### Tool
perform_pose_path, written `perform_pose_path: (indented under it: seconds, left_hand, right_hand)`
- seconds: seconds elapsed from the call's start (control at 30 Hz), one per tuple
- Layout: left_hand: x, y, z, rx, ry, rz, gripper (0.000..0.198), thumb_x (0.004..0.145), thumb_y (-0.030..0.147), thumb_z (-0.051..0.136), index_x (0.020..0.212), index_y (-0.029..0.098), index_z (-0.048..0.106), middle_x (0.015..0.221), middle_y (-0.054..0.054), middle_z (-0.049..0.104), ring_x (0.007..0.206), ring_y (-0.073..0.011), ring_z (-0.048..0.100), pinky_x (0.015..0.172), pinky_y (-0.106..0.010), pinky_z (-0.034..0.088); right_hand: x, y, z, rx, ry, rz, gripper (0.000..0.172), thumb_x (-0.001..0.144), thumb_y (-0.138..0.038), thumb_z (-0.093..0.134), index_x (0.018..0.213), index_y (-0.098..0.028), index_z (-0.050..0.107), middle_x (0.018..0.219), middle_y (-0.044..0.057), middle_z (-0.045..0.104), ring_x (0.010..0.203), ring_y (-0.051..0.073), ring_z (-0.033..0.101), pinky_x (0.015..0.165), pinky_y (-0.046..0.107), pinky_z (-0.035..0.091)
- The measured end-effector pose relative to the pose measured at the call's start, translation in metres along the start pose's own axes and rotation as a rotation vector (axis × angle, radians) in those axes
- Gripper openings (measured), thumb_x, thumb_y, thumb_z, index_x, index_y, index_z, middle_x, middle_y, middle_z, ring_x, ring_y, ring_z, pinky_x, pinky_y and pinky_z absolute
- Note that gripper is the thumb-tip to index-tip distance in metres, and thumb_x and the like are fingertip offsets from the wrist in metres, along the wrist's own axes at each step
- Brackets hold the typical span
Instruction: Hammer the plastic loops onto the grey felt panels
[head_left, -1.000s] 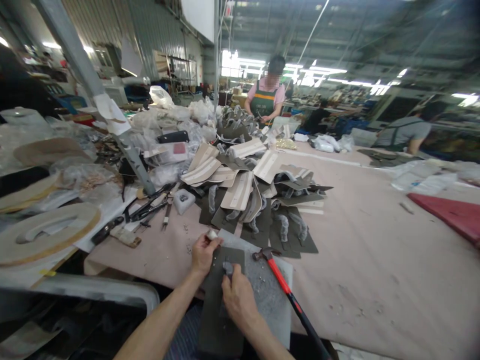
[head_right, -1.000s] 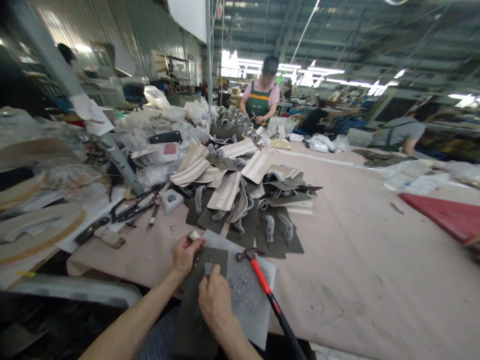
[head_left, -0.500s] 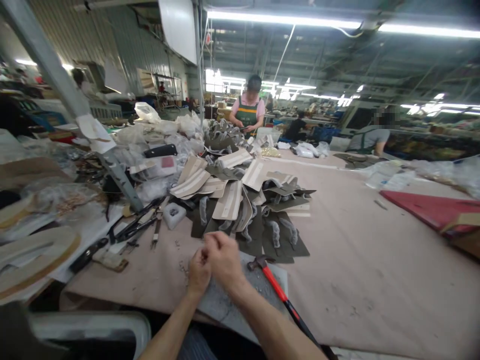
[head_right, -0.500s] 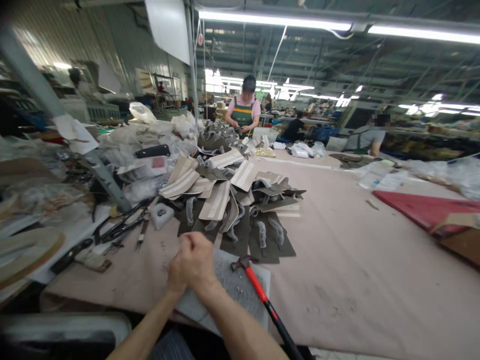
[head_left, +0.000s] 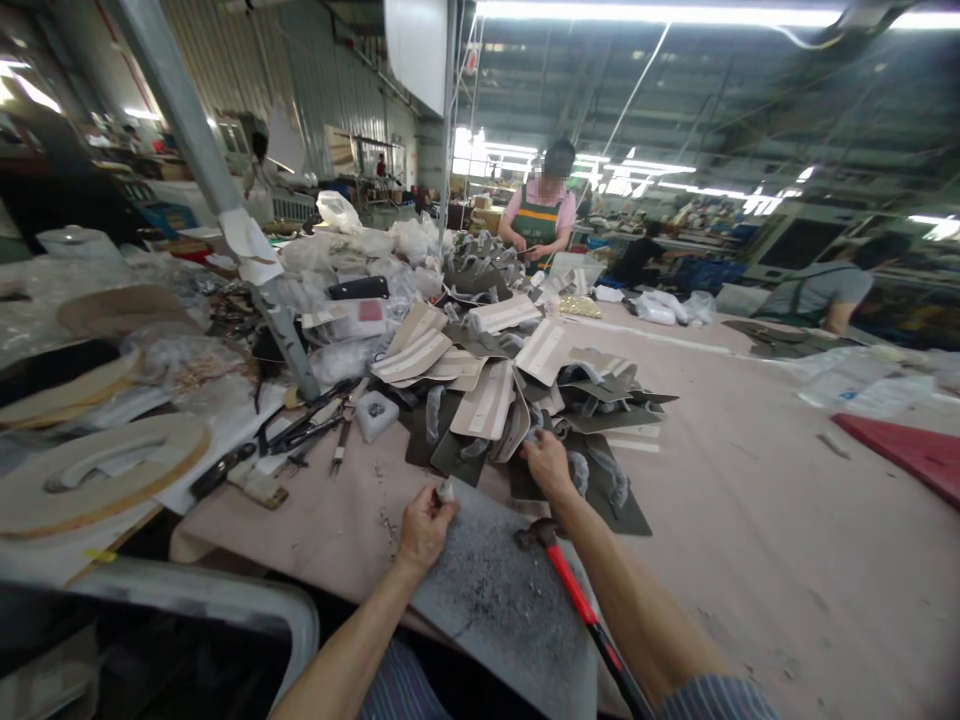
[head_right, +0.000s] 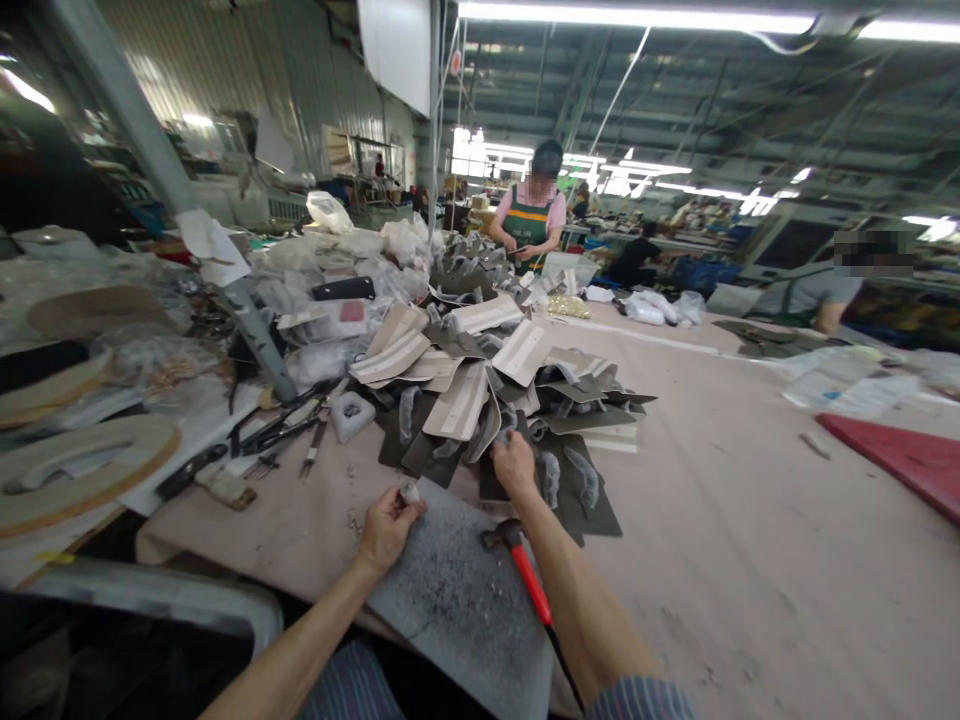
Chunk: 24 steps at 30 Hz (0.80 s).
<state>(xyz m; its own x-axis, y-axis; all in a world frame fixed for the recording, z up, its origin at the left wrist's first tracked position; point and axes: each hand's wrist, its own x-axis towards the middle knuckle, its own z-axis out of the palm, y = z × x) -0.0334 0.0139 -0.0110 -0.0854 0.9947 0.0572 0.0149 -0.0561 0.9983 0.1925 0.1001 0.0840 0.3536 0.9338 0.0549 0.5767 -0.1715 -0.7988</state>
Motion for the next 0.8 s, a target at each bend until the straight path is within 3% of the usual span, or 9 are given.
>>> perform_pose_path:
  seconds: [0.13, 0.23, 0.3, 0.4, 0.5, 0.6, 0.7, 0.8]
  left_hand:
    - [0.001, -0.004, 0.001, -0.045, 0.017, -0.016, 0.023, 0.074, 0.034, 0.072, 0.084, 0.016, 0.063, 0.076, -0.001, 0.068, 0.071, -0.0154, 0.062, 0.065, -0.022, 0.046]
    - [0.001, -0.006, 0.002, -0.097, 0.023, -0.027, 0.022, 0.072, 0.032, 0.075, 0.082, 0.016, 0.063, 0.075, 0.0, 0.067, 0.071, -0.0147, 0.062, 0.065, -0.021, 0.046]
    - [0.0, -0.006, 0.001, -0.159, 0.051, -0.044, 0.023, 0.071, 0.032, 0.076, 0.081, 0.016, 0.063, 0.075, 0.0, 0.067, 0.071, -0.0147, 0.062, 0.067, -0.022, 0.047]
    - [-0.001, 0.0, -0.004, -0.303, 0.162, -0.079, 0.027, 0.073, 0.037, 0.075, 0.086, 0.015, 0.064, 0.078, -0.002, 0.07, 0.074, -0.0157, 0.065, 0.072, -0.025, 0.05]
    - [-0.002, 0.011, -0.009, -0.373, 0.174, -0.055, 0.033, 0.074, 0.039, 0.076, 0.094, 0.016, 0.064, 0.082, -0.004, 0.072, 0.078, -0.0174, 0.068, 0.076, -0.028, 0.053]
    - [-0.004, 0.022, -0.004, -0.338, 0.001, -0.024, 0.033, 0.073, 0.035, 0.078, 0.095, 0.015, 0.064, 0.085, -0.005, 0.073, 0.081, -0.0185, 0.069, 0.079, -0.029, 0.053]
    - [-0.007, 0.026, 0.01, -0.281, -0.169, -0.036, 0.025, 0.073, 0.031, 0.078, 0.089, 0.015, 0.066, 0.083, -0.005, 0.073, 0.079, -0.0178, 0.069, 0.078, -0.028, 0.053]
    - [-0.01, 0.023, 0.023, -0.285, -0.23, -0.067, 0.024, 0.073, 0.03, 0.079, 0.086, 0.015, 0.067, 0.082, -0.004, 0.072, 0.079, -0.0179, 0.069, 0.08, -0.029, 0.054]
  right_hand:
    - [0.009, -0.028, -0.057, 0.141, 0.135, 0.035, 0.059, 0.076, -0.033, 0.053, 0.127, -0.004, 0.055, 0.074, 0.006, 0.067, 0.077, 0.022, 0.064, 0.073, 0.032, 0.05]
    - [-0.039, -0.043, -0.069, 0.294, 0.118, 0.046, 0.065, 0.08, -0.041, 0.053, 0.135, -0.008, 0.049, 0.074, 0.003, 0.067, 0.062, 0.018, 0.06, 0.06, 0.029, 0.049]
    - [-0.097, -0.042, -0.053, 0.416, 0.061, 0.051, 0.066, 0.081, -0.044, 0.058, 0.138, -0.011, 0.047, 0.073, 0.001, 0.067, 0.061, 0.017, 0.059, 0.059, 0.029, 0.048]
    - [-0.189, -0.023, -0.009, 0.485, -0.086, 0.083, 0.057, 0.088, -0.042, 0.053, 0.136, -0.013, 0.048, 0.073, 0.001, 0.067, 0.072, 0.018, 0.062, 0.071, 0.03, 0.049]
    - [-0.248, 0.006, 0.031, 0.484, -0.218, 0.139, 0.057, 0.09, -0.044, 0.049, 0.136, -0.009, 0.047, 0.07, 0.0, 0.063, 0.068, 0.019, 0.06, 0.07, 0.031, 0.048]
    - [-0.263, 0.028, 0.047, 0.502, -0.264, 0.143, 0.057, 0.092, -0.046, 0.045, 0.135, -0.01, 0.047, 0.064, -0.003, 0.056, 0.06, 0.016, 0.055, 0.063, 0.03, 0.045]
    - [-0.257, 0.04, 0.045, 0.57, -0.346, 0.168, 0.052, 0.092, -0.047, 0.047, 0.13, -0.012, 0.052, 0.058, -0.005, 0.05, 0.053, 0.014, 0.049, 0.055, 0.027, 0.042]
    - [-0.25, 0.044, 0.044, 0.62, -0.35, 0.198, 0.052, 0.092, -0.05, 0.047, 0.128, -0.012, 0.053, 0.058, -0.006, 0.05, 0.052, 0.013, 0.048, 0.053, 0.026, 0.042]
